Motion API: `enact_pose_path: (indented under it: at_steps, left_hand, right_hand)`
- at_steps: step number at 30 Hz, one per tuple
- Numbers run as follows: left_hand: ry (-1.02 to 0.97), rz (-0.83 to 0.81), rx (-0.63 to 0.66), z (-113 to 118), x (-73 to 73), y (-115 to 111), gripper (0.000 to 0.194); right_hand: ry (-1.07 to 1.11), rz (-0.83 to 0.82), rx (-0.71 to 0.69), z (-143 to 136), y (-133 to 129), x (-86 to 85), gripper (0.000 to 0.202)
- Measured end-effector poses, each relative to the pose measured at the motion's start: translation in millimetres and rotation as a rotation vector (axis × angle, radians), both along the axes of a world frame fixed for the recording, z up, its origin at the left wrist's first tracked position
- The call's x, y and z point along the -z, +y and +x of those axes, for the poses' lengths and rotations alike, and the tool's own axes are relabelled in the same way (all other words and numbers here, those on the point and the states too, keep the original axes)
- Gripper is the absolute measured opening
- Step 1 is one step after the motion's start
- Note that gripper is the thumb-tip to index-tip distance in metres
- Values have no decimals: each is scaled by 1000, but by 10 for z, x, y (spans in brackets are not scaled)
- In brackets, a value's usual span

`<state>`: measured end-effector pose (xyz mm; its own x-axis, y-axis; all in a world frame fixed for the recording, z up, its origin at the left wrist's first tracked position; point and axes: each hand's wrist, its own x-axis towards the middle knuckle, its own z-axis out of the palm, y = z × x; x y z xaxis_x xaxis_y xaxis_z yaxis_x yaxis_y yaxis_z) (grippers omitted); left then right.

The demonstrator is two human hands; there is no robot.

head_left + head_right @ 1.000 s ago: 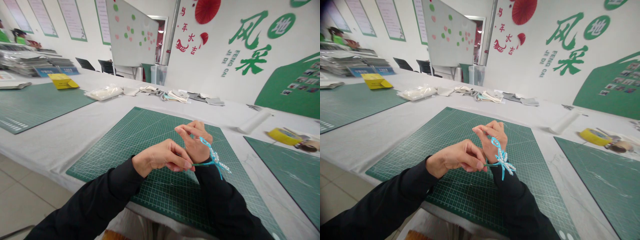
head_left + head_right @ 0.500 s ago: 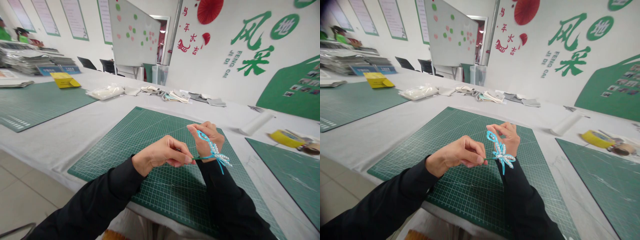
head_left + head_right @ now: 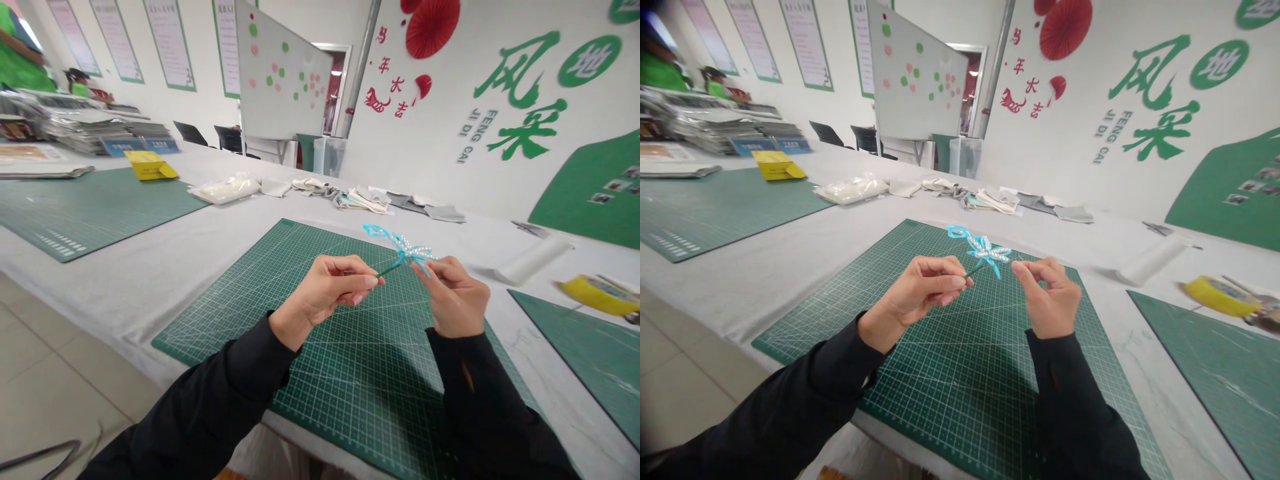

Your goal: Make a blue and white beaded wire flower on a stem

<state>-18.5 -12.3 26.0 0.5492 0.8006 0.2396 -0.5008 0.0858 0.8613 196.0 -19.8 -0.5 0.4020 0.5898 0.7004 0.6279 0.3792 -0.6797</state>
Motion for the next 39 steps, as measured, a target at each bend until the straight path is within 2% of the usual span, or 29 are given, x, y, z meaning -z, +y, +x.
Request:
enact_pose_path:
  at_steps: [4, 12, 20, 28, 33, 39]
  left_hand:
    - [-37, -5, -82, 9, 6, 14, 7]
    - [-83, -79, -225, 27, -2, 61, 10]
    - [-92, -191, -380, 73, 27, 108, 12]
    - [-65, -269, -400, 69, -8, 103, 13]
    - [-3, -263, -427, 74, -3, 95, 7]
    - [178, -200, -513, 109, 79, 108, 4]
  right_hand:
    - [94, -3, -29, -2, -93, -77, 19]
    - [60, 87, -85, -46, -200, -203, 12]
    - [-214, 176, -58, -149, -333, -331, 6]
    - [-463, 265, -98, -273, -485, -426, 12]
    - [-563, 283, -117, -356, -541, -425, 15]
    - [-674, 303, -43, -395, -575, -434, 14]
